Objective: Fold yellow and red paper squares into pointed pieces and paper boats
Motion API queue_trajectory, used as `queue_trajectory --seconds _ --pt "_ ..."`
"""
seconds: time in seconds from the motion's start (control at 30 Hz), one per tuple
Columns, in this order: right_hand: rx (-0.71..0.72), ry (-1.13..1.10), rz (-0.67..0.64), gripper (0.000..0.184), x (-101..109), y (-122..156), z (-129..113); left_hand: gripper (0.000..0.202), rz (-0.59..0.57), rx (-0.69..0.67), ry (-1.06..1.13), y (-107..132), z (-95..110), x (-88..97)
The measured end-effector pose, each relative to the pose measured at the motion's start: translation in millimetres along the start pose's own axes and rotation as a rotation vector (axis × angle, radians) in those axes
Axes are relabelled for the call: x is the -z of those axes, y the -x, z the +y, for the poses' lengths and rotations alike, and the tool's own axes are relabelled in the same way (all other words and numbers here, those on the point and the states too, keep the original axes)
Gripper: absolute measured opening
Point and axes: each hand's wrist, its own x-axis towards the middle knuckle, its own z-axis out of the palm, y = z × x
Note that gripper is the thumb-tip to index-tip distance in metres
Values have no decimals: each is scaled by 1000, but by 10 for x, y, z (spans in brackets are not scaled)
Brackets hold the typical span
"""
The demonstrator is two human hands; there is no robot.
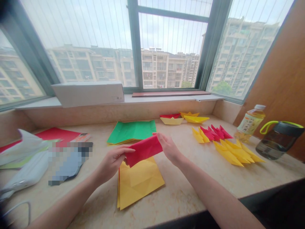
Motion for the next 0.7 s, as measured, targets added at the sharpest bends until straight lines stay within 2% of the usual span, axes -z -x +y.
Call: queue_trajectory --seconds 0.13,0.23,0.33,0.4,0.53,0.7 --pt "-46 14 -25 51 -13 31 -26 34 -11 18 21 12 -12 -25" --pt "-87 9 -45 56 -15 50 -28 36 4 -28 -53 11 -36 -27" --pt "-77 39 -97 56 -32 67 -25 23 3 -62 -146 5 -52 -16" --pt "-43 29 -110 54 -50 76 -21 22 17 -11 -124 2 -52 -10" --pt "-50 -23 -137 61 -66 81 -13 35 75 163 147 -3 -16 -13" --pt "-26 4 -194 43 -54 80 -2 43 72 347 487 -12 94 -42"
